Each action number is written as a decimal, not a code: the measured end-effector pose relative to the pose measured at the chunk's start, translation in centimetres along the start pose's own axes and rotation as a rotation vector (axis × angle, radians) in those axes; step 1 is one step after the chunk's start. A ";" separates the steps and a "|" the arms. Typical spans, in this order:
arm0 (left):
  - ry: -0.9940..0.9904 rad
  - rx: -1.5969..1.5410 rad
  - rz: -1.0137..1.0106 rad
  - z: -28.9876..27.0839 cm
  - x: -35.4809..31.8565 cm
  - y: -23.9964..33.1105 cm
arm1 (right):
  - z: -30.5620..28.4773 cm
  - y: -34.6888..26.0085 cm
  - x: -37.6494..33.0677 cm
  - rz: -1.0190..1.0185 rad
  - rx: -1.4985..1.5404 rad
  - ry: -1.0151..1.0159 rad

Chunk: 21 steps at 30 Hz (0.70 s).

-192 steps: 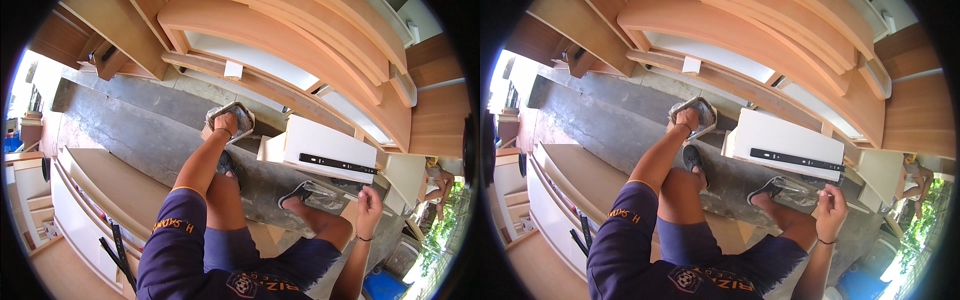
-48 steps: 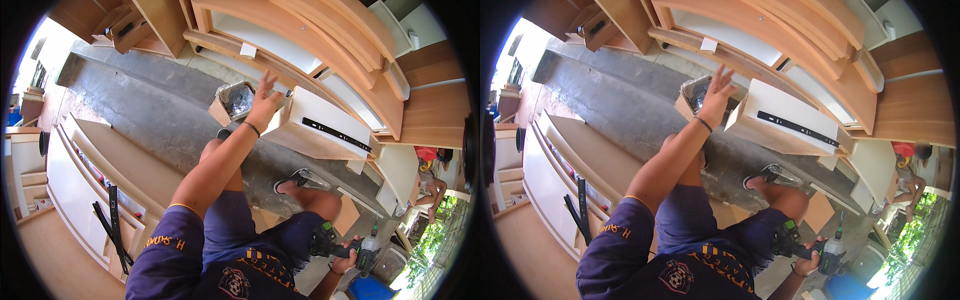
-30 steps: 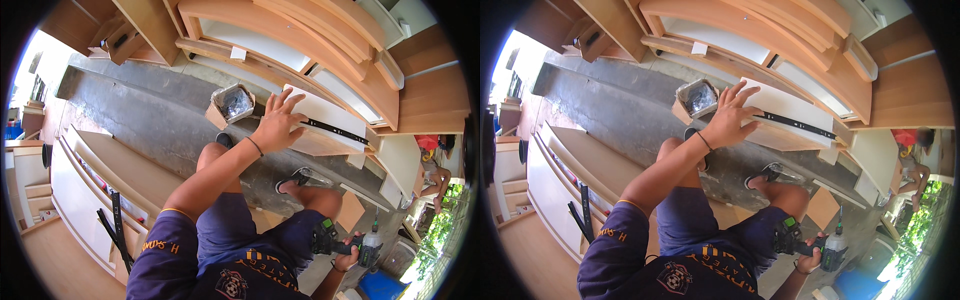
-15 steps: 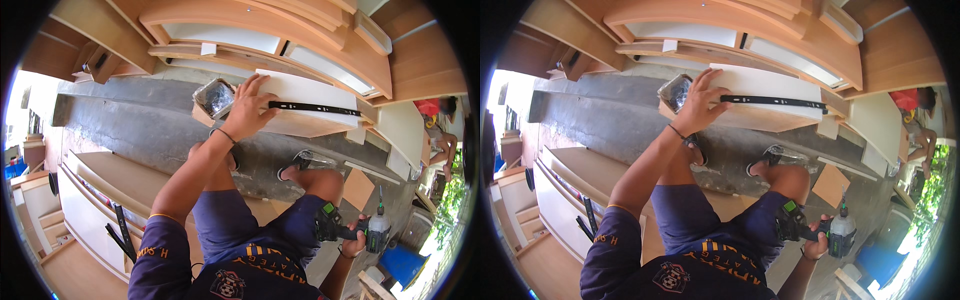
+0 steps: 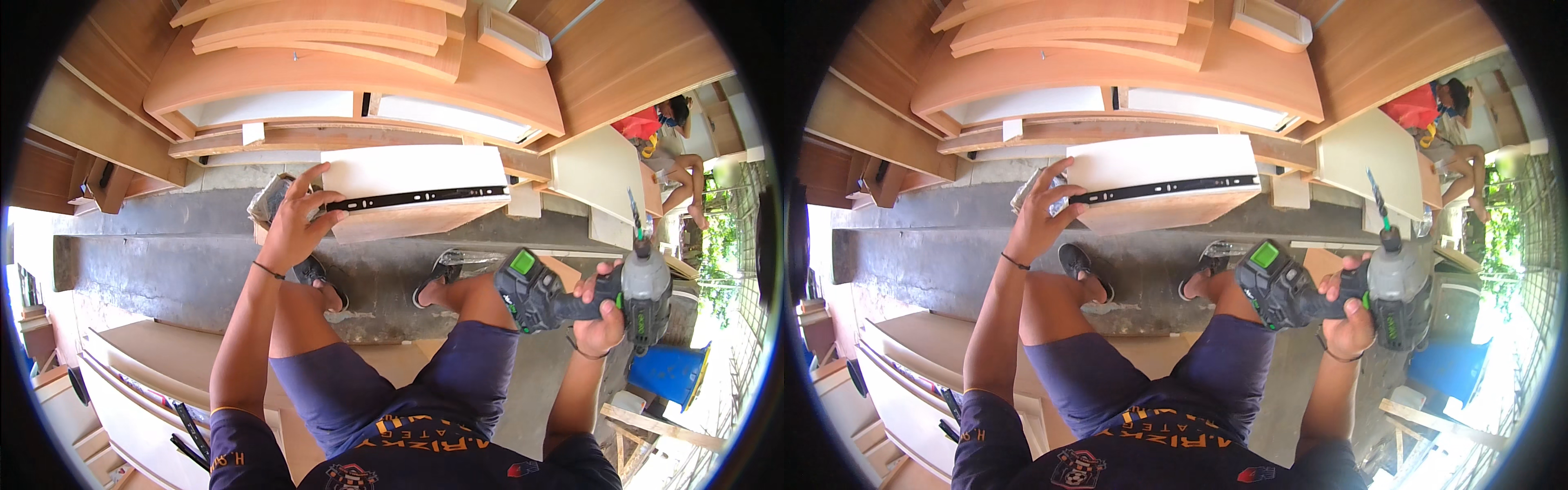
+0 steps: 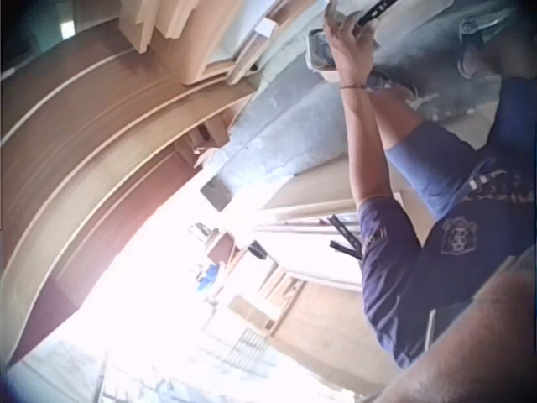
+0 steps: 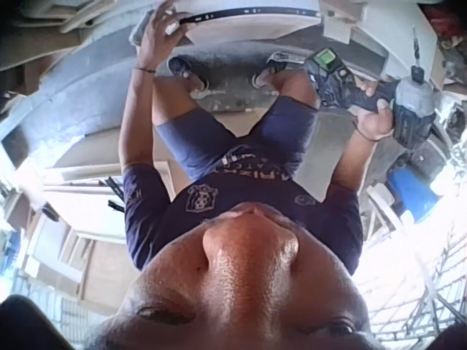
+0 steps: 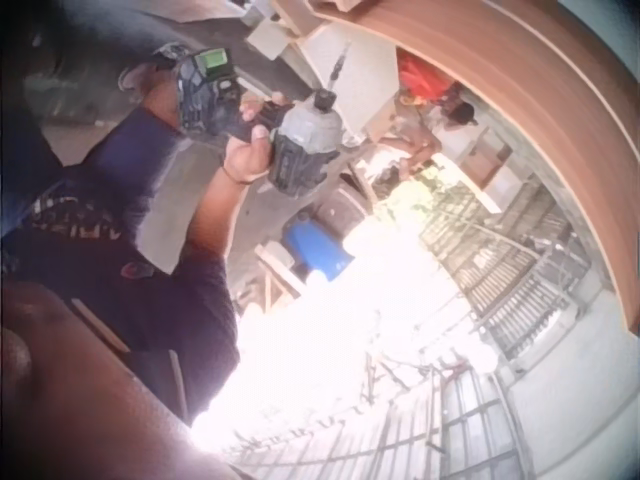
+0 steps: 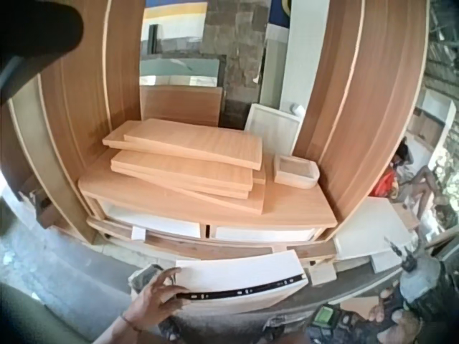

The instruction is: The person attaches metal drawer slides to wooden drawer components using an impact driver and screws, and then checks the fit of the slides within a cabinet frame.

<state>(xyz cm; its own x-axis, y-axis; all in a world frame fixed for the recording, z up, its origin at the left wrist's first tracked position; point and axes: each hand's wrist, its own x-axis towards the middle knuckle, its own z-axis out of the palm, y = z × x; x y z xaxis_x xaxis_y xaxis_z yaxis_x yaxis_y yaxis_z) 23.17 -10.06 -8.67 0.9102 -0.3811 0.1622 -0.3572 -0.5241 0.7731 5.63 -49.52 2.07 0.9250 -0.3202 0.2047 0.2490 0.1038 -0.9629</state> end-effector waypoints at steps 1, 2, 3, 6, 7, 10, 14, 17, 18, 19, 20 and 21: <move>-0.006 -0.015 -0.011 0.0 0.0 0.1 | 0.2 -0.4 1.2 -0.010 -0.024 0.003; -0.004 -0.001 0.006 0.0 -0.1 -0.1 | 0.3 -0.7 2.6 -0.029 -0.050 0.011; 0.003 -0.006 0.011 0.1 -0.1 -0.2 | 0.3 -1.0 4.3 -0.048 -0.076 0.019; 0.007 -0.047 -0.007 0.4 0.0 0.0 | 0.1 -1.7 11.0 -0.087 -0.062 -0.064; 0.027 -0.056 -0.006 0.6 -0.1 0.1 | 0.7 -1.7 13.5 -0.109 -0.057 -0.086; 0.095 -0.107 -0.010 1.3 -0.5 -0.2 | 3.7 -0.7 21.0 -0.213 -0.075 -0.147; 0.157 -0.302 -0.091 3.0 -1.4 -0.8 | 6.2 1.1 28.2 -0.268 -0.134 -0.276; 0.223 -0.418 -0.138 4.1 -1.8 -0.3 | 6.8 3.3 31.0 -0.232 -0.065 -0.253; 0.244 -0.444 -0.130 4.4 -1.6 -0.3 | 6.1 4.3 32.2 -0.182 -0.019 -0.234; 0.235 -0.389 -0.104 4.3 -1.5 -0.5 | 6.5 4.8 32.6 -0.165 0.003 -0.220; 0.225 -0.335 -0.076 4.1 -1.4 -0.6 | 6.9 5.3 32.8 -0.148 0.024 -0.204; 0.214 -0.282 -0.049 4.1 -1.4 -0.7 | 7.2 5.6 33.1 -0.132 0.043 -0.188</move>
<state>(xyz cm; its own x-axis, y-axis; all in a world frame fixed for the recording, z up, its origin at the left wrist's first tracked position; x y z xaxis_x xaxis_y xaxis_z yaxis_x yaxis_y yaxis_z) 21.34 -12.26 -11.93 0.9587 -0.1772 0.2224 -0.2674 -0.2955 0.9172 39.72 -52.72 4.70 0.9199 -0.1529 0.3611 0.3794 0.1143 -0.9182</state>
